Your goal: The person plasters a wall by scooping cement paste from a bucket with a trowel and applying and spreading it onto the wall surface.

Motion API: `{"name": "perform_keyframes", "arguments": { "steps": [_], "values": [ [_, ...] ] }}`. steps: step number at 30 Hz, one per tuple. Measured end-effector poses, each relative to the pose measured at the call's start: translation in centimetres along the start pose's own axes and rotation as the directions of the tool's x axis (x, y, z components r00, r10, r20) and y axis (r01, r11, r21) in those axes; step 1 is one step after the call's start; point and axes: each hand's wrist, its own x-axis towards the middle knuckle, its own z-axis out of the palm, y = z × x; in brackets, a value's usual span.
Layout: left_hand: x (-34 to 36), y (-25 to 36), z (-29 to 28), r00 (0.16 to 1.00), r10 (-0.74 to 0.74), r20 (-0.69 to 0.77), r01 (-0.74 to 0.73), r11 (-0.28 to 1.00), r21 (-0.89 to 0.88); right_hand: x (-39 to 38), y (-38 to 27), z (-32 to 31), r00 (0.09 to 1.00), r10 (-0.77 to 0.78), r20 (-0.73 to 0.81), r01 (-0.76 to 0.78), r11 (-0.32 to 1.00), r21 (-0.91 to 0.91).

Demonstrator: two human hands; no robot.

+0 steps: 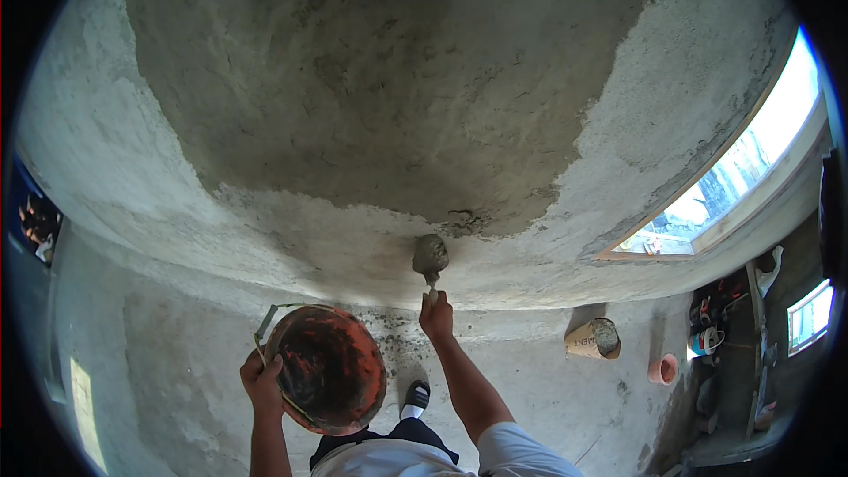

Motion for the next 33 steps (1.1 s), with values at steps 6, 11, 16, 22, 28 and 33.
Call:
{"name": "perform_keyframes", "arguments": {
  "steps": [6, 11, 16, 22, 28, 33],
  "values": [
    [0.2, 0.7, -0.5, 0.999, -0.013, 0.049, 0.009, 0.998, 0.066, 4.7, -5.4, -1.8, 0.955, -0.041, -0.294, 0.110, 0.969, 0.221],
    [0.2, 0.3, 0.3, 0.999, 0.003, 0.041, -0.005, 0.999, 0.034, 3.5, -4.3, 2.4, 0.976, 0.080, -0.201, -0.040, 0.980, 0.195],
    [0.3, 0.6, 0.0, 0.996, -0.022, 0.087, 0.022, 1.000, 0.000, -3.7, 0.7, 2.1, 0.993, 0.113, 0.029, -0.114, 0.993, 0.035],
    [0.0, 1.0, -1.2, 0.999, 0.000, 0.052, -0.005, 0.996, 0.093, 3.7, -6.5, -3.7, 0.959, -0.077, -0.274, 0.114, 0.986, 0.121],
    [0.3, -0.3, -0.3, 0.997, -0.012, 0.079, 0.005, 0.997, 0.081, 4.3, -2.2, -3.8, 0.999, -0.007, -0.050, 0.000, 0.990, -0.141],
    [-0.2, -0.3, -0.3, 0.997, -0.028, 0.066, 0.028, 1.000, 0.011, -1.2, 2.1, -5.8, 0.990, 0.006, 0.139, 0.033, 0.961, -0.274]
  ]
}}
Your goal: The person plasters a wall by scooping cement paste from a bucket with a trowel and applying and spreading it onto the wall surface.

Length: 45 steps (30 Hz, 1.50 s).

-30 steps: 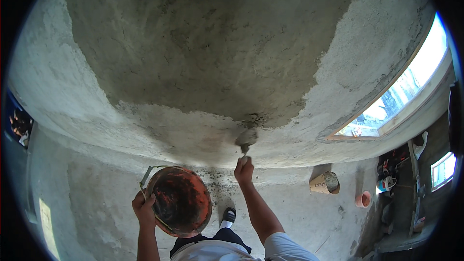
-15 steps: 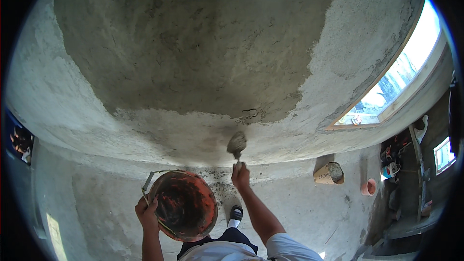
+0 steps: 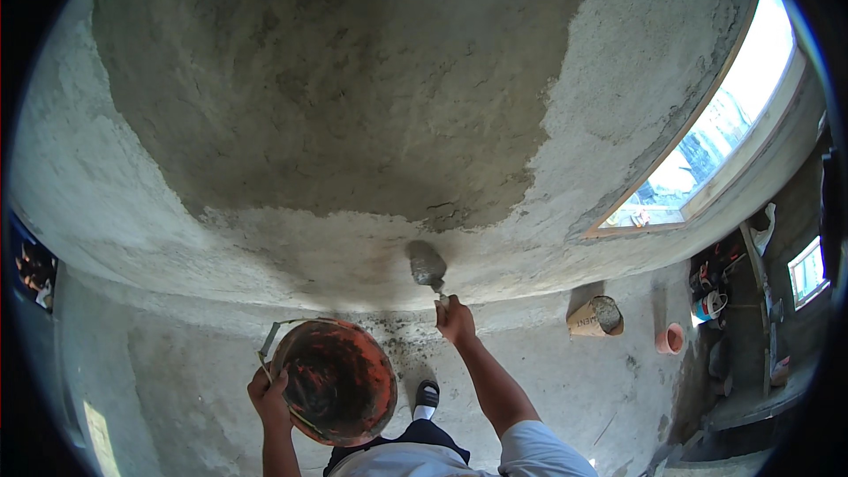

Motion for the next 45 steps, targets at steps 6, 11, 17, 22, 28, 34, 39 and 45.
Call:
{"name": "perform_keyframes", "arguments": {
  "steps": [6, 11, 17, 22, 28, 34, 39, 45],
  "values": [
    [-0.5, -0.6, 0.8, 1.000, -0.006, 0.022, 0.005, 0.998, 0.057, 7.0, -5.1, -3.8, 0.923, 0.068, -0.379, 0.059, 0.948, 0.314],
    [-0.5, -0.7, 2.2, 0.998, 0.033, 0.050, -0.037, 0.996, 0.079, 4.9, -3.6, 1.3, 0.972, 0.140, -0.189, -0.099, 0.973, 0.209],
    [-1.3, 0.8, 1.9, 0.999, 0.038, 0.028, -0.040, 0.997, 0.058, 2.5, -4.3, -0.4, 0.941, 0.045, -0.334, 0.088, 0.924, 0.373],
    [-2.1, 0.5, 3.4, 0.999, 0.035, 0.041, -0.035, 0.999, 0.003, 7.9, -5.3, -0.7, 0.893, 0.169, -0.417, 0.038, 0.895, 0.445],
    [-2.2, 0.9, 2.6, 0.998, 0.060, 0.007, -0.060, 0.998, 0.026, -0.9, -2.6, 5.9, 0.977, 0.189, -0.097, -0.156, 0.947, 0.280],
    [-3.3, 1.1, 1.6, 0.998, 0.053, -0.026, -0.053, 0.998, 0.019, 5.7, -7.6, -2.2, 0.862, 0.219, -0.457, 0.058, 0.854, 0.517],
    [-2.8, -0.3, 1.6, 0.997, 0.075, -0.036, -0.074, 0.996, 0.041, 5.7, -4.3, 0.2, 0.962, 0.162, -0.218, -0.108, 0.965, 0.238],
    [-3.6, 0.3, 0.9, 0.998, 0.030, -0.055, -0.031, 0.999, -0.020, 1.5, 0.8, -1.5, 0.979, -0.012, -0.203, 0.049, 0.983, 0.175]
  ]
}}
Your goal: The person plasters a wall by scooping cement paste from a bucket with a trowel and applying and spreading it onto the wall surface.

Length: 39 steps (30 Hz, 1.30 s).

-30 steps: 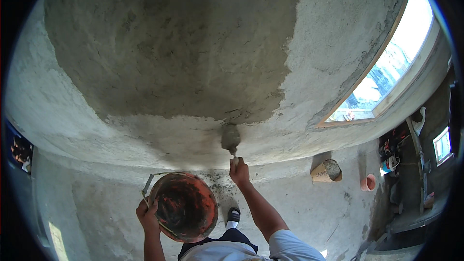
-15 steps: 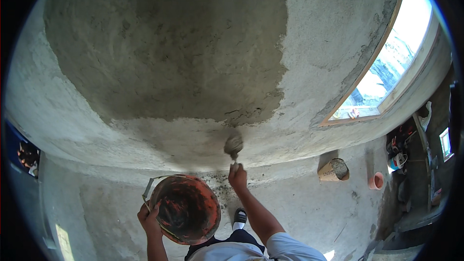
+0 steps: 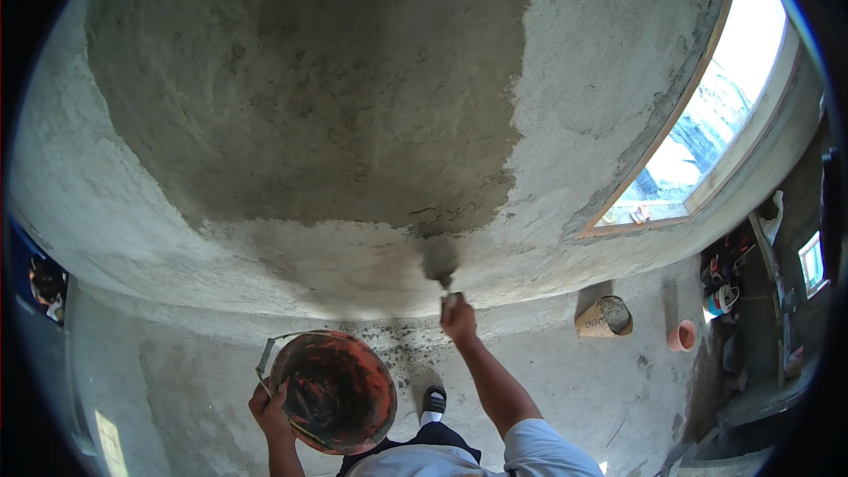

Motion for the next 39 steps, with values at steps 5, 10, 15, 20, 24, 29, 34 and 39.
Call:
{"name": "perform_keyframes", "arguments": {
  "steps": [5, 10, 15, 20, 24, 29, 34, 39],
  "values": [
    [0.1, 0.0, 0.6, 1.000, 0.013, -0.001, -0.013, 0.998, 0.061, 8.0, -3.1, -5.2, 0.971, 0.044, -0.235, 0.013, 0.972, 0.234],
    [0.7, -0.9, 2.4, 1.000, 0.020, 0.023, -0.022, 0.997, 0.080, 7.6, -1.8, -0.9, 0.989, -0.056, -0.134, 0.071, 0.991, 0.113],
    [0.1, -0.6, 2.5, 0.999, -0.010, 0.035, 0.008, 0.999, 0.045, 1.6, 0.1, -0.8, 0.942, -0.101, 0.319, 0.182, 0.955, -0.234],
    [-0.2, -0.2, 3.3, 1.000, -0.007, 0.016, 0.006, 0.999, 0.040, 2.4, 1.3, -6.6, 0.947, -0.316, 0.060, 0.320, 0.912, -0.257],
    [0.0, -0.9, 3.6, 0.999, 0.007, 0.048, -0.013, 0.994, 0.111, 8.4, -0.5, -11.9, 0.890, -0.453, 0.053, 0.437, 0.814, -0.382],
    [-0.4, -1.4, 3.7, 0.998, 0.027, 0.065, -0.036, 0.990, 0.139, 12.7, -1.6, -16.8, 0.873, -0.475, 0.110, 0.458, 0.719, -0.524],
    [-0.9, -1.7, 3.8, 0.998, 0.008, 0.060, -0.013, 0.997, 0.073, 13.4, -0.3, -21.5, 0.857, -0.469, -0.213, 0.349, 0.833, -0.429],
    [-1.5, -1.3, 4.8, 0.999, 0.030, 0.013, -0.030, 1.000, -0.005, 10.0, 0.2, -17.4, 0.877, -0.394, -0.275, 0.321, 0.906, -0.275]
  ]
}}
